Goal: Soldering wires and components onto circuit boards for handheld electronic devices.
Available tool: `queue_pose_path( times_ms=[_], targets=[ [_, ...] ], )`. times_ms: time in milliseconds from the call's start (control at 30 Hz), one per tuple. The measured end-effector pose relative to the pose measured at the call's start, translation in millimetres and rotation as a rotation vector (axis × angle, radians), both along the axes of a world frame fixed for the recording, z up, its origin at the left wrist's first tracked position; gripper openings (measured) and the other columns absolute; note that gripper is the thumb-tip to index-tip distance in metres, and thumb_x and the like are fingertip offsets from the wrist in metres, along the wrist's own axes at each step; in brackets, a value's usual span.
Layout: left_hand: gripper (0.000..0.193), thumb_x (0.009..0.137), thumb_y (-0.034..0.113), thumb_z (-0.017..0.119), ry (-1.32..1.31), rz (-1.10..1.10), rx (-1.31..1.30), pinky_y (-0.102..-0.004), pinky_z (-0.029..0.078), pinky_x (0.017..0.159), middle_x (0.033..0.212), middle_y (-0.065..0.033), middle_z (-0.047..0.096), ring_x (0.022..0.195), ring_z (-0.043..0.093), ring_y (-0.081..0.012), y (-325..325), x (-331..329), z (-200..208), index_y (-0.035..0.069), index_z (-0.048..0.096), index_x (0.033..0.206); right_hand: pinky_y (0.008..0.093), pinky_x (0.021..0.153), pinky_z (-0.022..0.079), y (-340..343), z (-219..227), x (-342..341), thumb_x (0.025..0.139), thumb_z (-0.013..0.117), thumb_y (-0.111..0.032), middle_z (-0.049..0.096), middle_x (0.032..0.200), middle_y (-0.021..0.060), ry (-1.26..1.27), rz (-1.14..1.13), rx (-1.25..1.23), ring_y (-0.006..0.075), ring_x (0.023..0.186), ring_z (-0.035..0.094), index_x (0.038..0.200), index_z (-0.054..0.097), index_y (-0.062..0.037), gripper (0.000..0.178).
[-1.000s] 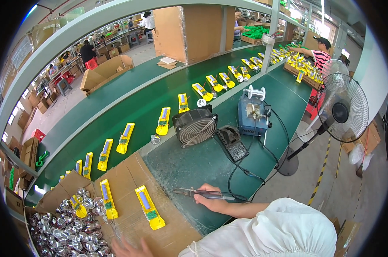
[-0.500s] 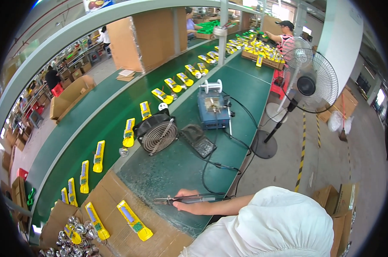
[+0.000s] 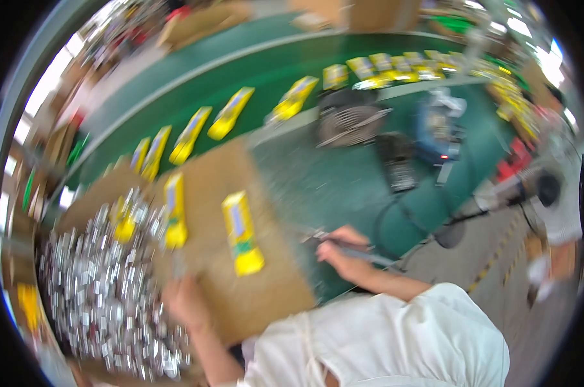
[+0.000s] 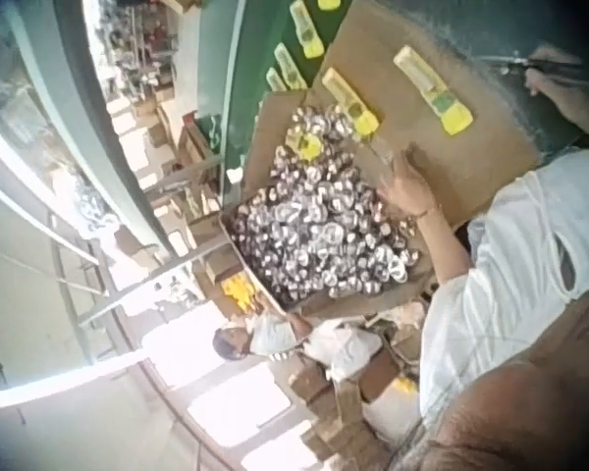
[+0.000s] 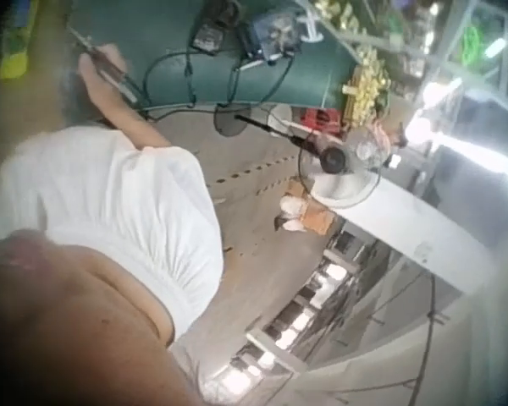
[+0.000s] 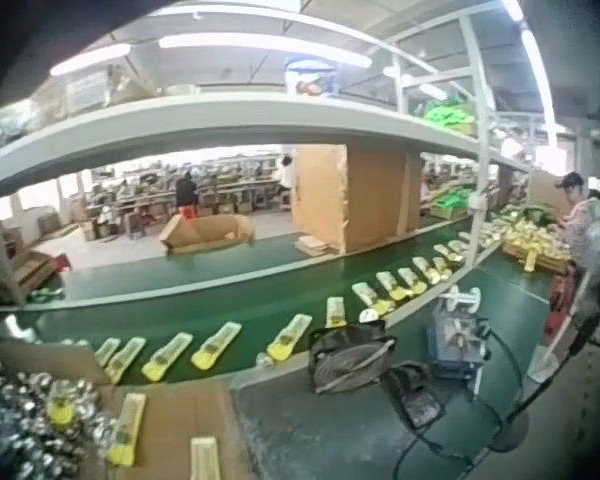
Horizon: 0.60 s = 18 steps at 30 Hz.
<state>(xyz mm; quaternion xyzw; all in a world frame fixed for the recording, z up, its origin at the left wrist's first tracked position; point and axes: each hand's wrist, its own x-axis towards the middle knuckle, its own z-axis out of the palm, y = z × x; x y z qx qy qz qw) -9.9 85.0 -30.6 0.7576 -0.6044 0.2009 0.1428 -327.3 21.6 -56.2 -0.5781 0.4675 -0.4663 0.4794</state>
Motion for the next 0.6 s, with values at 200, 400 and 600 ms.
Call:
queue_pose_path(
  times_ms=[200,400,600],
  targets=[
    [0.015,0.071,0.008,0.068,0.786,-0.096,-0.037,-0.0332,0.046,0.062,0.071,-0.0086,0.064,0.065,0.060,-0.0228,-38.1,-34.1,16.1,0.004,0.066,0.086,0.0267,0.059,0.049,-6.3,25.8,9.1,0.082,0.058,-0.006,0.062,0.074,0.0144,-0.191,0.033,0.016,0.0138,0.063,0.060,0.089,0.049,0.0024,0.014],
    [0.013,0.074,0.010,0.068,1.199,0.045,0.033,-0.0260,0.048,0.060,0.076,-0.0105,0.066,0.065,0.063,-0.0164,-33.3,-42.2,2.2,0.002,0.066,0.084,0.0264,0.064,0.050,-5.7,29.6,20.6,0.081,0.060,-0.004,0.062,0.080,0.0138,-0.172,0.171,0.072,0.0139,0.069,0.061,0.090,0.048,0.0016,0.016],
    [0.008,0.075,0.006,0.067,1.238,-0.095,0.076,-0.0265,0.046,0.059,0.078,-0.0081,0.060,0.063,0.059,-0.0164,-36.4,-54.1,-2.8,0.001,0.064,0.080,0.0249,0.057,0.047,-9.4,26.5,29.2,0.077,0.064,-0.002,0.062,0.079,0.0118,-0.073,0.434,-0.170,0.0136,0.066,0.060,0.088,0.050,-0.0007,0.019]
  ],
)
